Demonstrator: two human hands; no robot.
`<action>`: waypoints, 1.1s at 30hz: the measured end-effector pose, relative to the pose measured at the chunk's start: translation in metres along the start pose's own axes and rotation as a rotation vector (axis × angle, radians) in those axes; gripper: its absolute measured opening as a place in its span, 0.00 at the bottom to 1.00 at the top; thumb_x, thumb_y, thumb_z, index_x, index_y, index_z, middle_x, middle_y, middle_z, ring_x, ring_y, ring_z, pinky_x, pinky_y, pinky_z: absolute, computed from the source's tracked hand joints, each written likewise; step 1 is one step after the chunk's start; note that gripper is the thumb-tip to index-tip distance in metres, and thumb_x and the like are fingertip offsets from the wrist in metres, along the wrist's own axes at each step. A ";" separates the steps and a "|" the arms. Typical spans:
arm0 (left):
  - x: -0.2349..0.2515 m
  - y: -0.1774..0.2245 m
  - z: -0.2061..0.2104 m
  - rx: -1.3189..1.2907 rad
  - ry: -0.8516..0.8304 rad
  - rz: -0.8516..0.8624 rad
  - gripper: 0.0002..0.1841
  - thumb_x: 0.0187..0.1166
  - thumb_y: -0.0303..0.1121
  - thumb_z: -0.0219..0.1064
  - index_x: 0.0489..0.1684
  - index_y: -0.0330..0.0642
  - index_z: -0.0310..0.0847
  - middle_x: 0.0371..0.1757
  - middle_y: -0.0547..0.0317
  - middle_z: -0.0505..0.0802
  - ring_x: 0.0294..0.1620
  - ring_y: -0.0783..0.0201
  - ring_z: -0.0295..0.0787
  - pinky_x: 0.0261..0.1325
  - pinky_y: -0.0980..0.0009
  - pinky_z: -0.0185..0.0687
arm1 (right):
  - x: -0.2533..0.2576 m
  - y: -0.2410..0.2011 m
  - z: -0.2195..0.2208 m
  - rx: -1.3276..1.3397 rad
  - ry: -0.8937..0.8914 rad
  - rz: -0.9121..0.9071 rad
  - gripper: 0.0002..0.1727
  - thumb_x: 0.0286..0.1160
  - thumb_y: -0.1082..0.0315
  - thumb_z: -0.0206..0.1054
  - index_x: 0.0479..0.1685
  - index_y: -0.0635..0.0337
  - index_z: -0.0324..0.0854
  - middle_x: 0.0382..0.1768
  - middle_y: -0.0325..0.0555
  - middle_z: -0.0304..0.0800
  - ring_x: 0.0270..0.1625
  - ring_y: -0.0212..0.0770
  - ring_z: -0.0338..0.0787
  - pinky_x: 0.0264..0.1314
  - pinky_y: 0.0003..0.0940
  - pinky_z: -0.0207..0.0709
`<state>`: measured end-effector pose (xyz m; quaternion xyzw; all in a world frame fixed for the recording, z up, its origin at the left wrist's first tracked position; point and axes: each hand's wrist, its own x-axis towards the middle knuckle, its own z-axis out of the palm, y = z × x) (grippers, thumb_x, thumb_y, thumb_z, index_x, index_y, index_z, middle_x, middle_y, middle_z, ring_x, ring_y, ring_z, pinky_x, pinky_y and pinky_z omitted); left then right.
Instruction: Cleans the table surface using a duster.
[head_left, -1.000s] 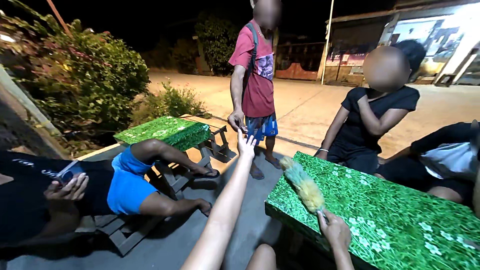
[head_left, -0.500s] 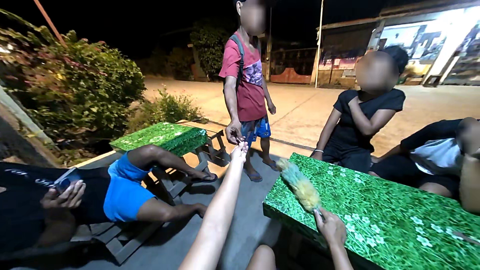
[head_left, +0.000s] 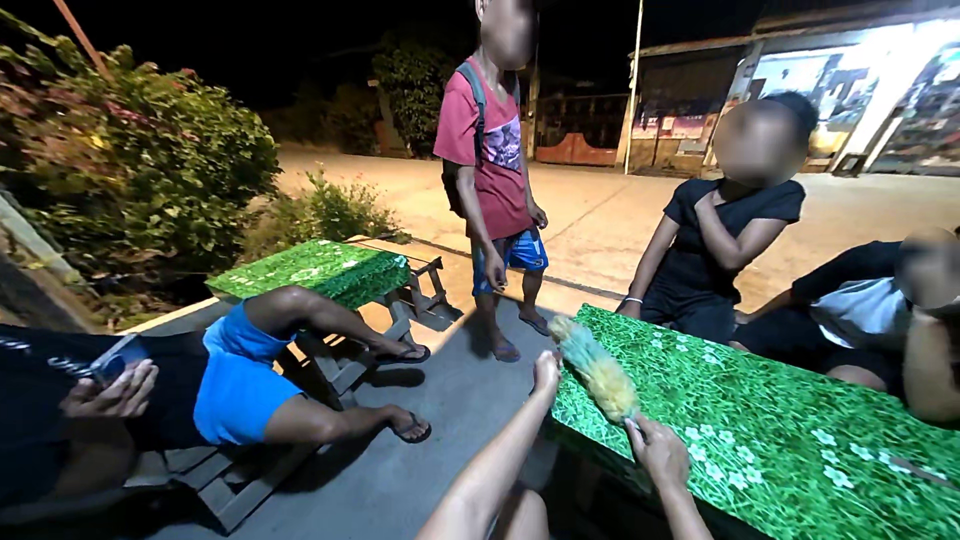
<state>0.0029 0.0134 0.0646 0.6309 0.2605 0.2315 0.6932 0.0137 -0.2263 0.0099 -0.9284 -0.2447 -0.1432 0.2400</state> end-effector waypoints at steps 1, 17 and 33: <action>-0.003 -0.017 0.005 0.126 -0.035 0.050 0.21 0.96 0.33 0.40 0.60 0.28 0.80 0.46 0.45 0.87 0.38 0.58 0.81 0.45 0.60 0.80 | 0.002 0.001 -0.003 -0.005 -0.062 -0.001 0.20 0.88 0.53 0.61 0.62 0.54 0.92 0.53 0.60 0.96 0.61 0.65 0.93 0.64 0.66 0.81; -0.005 -0.050 0.018 0.814 -0.099 0.199 0.22 0.93 0.49 0.50 0.71 0.47 0.78 0.54 0.37 0.93 0.58 0.35 0.91 0.58 0.31 0.81 | 0.004 0.055 -0.070 -0.159 -0.463 0.130 0.23 0.92 0.50 0.54 0.68 0.53 0.86 0.60 0.62 0.92 0.65 0.66 0.90 0.67 0.68 0.78; -0.004 -0.053 0.019 0.779 -0.075 0.288 0.21 0.94 0.42 0.45 0.68 0.40 0.77 0.53 0.36 0.93 0.57 0.36 0.92 0.58 0.32 0.81 | -0.009 0.106 -0.047 -0.224 0.047 0.373 0.21 0.91 0.53 0.57 0.73 0.49 0.84 0.65 0.58 0.90 0.70 0.65 0.85 0.70 0.66 0.76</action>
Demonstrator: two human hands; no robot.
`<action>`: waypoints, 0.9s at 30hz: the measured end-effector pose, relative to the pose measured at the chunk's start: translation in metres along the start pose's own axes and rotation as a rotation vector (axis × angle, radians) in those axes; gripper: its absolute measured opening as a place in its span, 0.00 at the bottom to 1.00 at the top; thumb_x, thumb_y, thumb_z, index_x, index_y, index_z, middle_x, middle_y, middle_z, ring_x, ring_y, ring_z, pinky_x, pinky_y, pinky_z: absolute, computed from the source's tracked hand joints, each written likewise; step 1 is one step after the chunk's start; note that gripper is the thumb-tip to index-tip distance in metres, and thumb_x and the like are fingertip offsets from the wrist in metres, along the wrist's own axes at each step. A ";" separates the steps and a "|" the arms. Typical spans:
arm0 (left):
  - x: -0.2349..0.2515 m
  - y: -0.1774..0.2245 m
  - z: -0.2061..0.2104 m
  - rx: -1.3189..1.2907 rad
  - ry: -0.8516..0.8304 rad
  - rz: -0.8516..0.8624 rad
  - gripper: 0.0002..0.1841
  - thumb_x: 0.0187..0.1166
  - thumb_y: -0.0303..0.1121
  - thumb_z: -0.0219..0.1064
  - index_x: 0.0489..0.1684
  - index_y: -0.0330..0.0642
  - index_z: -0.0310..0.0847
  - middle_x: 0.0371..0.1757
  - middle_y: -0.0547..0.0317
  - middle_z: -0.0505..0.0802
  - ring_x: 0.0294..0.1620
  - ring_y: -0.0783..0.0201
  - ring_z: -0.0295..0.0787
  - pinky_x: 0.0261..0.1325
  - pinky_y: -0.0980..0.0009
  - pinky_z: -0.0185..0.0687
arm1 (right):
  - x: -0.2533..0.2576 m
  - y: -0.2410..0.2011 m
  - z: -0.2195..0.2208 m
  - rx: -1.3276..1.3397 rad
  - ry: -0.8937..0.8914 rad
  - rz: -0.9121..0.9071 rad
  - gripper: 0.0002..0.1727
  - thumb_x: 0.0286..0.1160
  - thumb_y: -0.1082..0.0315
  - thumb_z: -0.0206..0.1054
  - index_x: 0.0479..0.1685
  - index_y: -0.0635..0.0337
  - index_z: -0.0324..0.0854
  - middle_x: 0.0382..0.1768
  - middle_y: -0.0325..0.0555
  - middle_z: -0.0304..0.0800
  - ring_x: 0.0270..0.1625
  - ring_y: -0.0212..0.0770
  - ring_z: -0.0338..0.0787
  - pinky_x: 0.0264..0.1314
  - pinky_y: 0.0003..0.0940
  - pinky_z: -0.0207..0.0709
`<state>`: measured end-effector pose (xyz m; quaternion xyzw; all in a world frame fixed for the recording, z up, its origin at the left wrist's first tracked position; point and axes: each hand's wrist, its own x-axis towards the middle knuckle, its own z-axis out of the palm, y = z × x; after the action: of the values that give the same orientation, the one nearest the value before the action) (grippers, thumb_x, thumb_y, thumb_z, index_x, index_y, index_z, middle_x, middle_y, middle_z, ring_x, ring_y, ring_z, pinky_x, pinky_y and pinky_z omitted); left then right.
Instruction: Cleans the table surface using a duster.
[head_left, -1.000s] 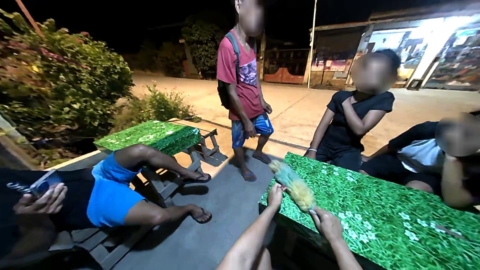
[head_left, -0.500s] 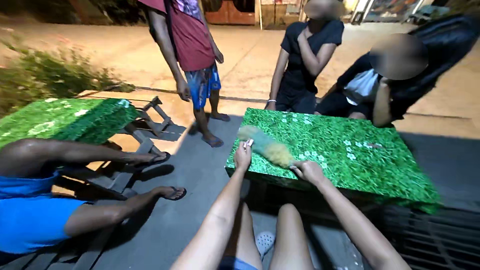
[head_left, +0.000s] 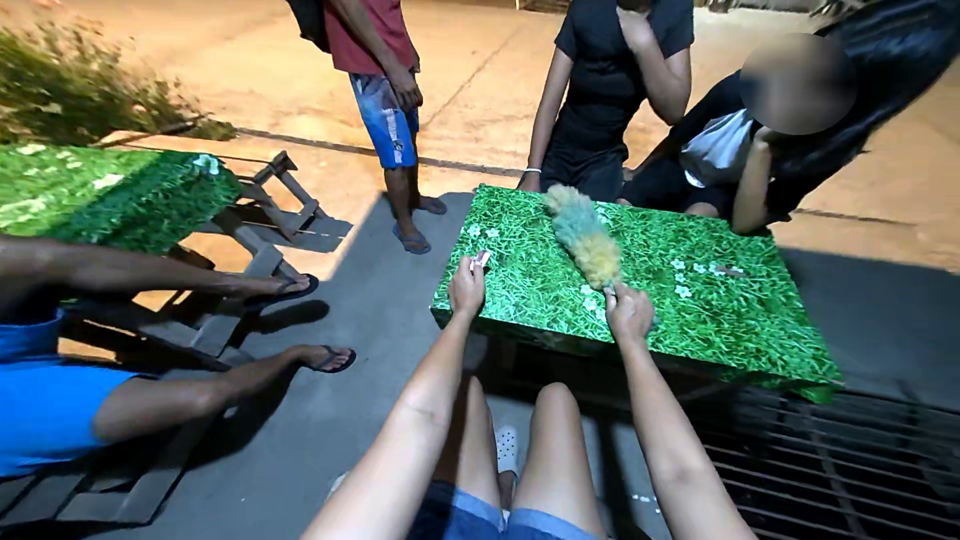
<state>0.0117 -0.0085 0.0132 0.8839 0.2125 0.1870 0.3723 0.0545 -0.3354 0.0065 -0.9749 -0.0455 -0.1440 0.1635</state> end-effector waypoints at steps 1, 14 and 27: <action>0.000 0.000 0.000 0.008 0.001 0.003 0.20 0.94 0.42 0.46 0.68 0.40 0.77 0.53 0.36 0.93 0.56 0.36 0.92 0.57 0.32 0.81 | 0.001 0.001 0.002 0.008 0.009 0.005 0.22 0.91 0.53 0.56 0.73 0.49 0.84 0.65 0.57 0.90 0.70 0.65 0.85 0.70 0.66 0.76; -0.008 -0.009 -0.005 0.010 -0.103 0.087 0.23 0.94 0.44 0.41 0.63 0.42 0.80 0.45 0.35 0.92 0.49 0.32 0.90 0.47 0.28 0.78 | 0.027 0.012 -0.016 0.079 -0.112 0.025 0.21 0.89 0.52 0.60 0.68 0.52 0.88 0.59 0.60 0.94 0.63 0.66 0.91 0.64 0.69 0.79; -0.027 0.004 -0.049 -0.393 -0.505 -0.106 0.23 0.91 0.35 0.45 0.64 0.27 0.81 0.60 0.40 0.90 0.64 0.55 0.87 0.75 0.56 0.78 | 0.096 0.014 -0.027 0.209 -0.205 0.243 0.22 0.91 0.58 0.58 0.75 0.58 0.83 0.68 0.65 0.88 0.71 0.69 0.86 0.73 0.69 0.74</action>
<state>-0.0339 0.0036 0.0441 0.8013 0.1190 -0.0204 0.5860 0.1404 -0.3532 0.0551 -0.9606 0.0413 -0.0178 0.2744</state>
